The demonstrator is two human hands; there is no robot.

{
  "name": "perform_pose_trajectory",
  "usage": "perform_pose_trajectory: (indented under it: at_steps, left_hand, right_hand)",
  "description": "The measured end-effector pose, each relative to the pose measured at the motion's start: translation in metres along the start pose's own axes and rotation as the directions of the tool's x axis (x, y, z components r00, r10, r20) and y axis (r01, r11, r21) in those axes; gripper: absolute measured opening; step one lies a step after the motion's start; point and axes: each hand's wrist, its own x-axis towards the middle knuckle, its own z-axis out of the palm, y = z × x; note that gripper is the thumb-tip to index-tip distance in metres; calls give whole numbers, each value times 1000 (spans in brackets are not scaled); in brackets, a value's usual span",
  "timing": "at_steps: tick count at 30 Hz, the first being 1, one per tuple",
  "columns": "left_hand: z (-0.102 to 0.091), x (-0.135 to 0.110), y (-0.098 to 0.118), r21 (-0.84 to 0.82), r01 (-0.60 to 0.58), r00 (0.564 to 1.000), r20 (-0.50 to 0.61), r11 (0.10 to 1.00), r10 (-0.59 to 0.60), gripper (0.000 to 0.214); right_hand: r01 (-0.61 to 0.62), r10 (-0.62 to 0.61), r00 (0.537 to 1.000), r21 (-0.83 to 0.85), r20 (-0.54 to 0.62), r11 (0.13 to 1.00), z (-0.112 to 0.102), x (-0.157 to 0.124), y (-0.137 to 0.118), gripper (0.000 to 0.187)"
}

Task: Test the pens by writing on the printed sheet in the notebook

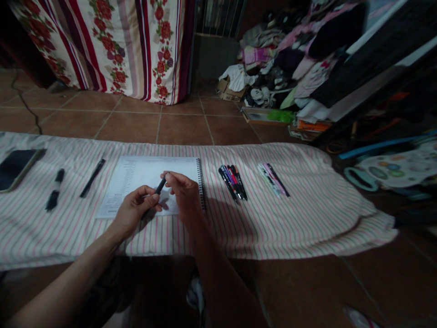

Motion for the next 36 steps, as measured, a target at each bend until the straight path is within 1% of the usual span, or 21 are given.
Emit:
perform_pose_trajectory:
  at_steps: [5,7,10,14,20,25,30,36]
  left_hand:
    - [1,1,0,-6,-41,998,53,999,41,26]
    - [2,1,1,-10,-53,997,54,999,53,24]
    - [3,3,1,-11,-61,998,10,998,61,25]
    - [3,4,0,-9,-81,997,-20,997,81,30]
    - [2,4,-2,85,-117,989,-78,989,124,19]
    - [-3,7,-13,172,-171,977,-96,970,190,16]
    - [-4,5,-15,188,-153,980,-94,970,173,20]
    - [-1,3,-9,175,-132,975,-153,976,159,25]
  right_hand:
    - [-5,5,1000,2,-10,1000,0,0,-1,25]
    - [-7,6,1000,-13,-13,1000,-1,-1,-1,26]
    - [-3,3,1000,-21,-15,1000,-1,-1,-1,27]
    - [1,-1,1000,-14,16,1000,0,-1,0,25]
    - [11,-10,999,-16,36,1000,2,-1,2,26]
    - [12,-12,1000,-31,-2,999,4,1,4,24]
    - [29,-30,1000,-41,-5,999,4,0,4,23]
    - [69,-68,997,-74,20,995,1,-1,5,24]
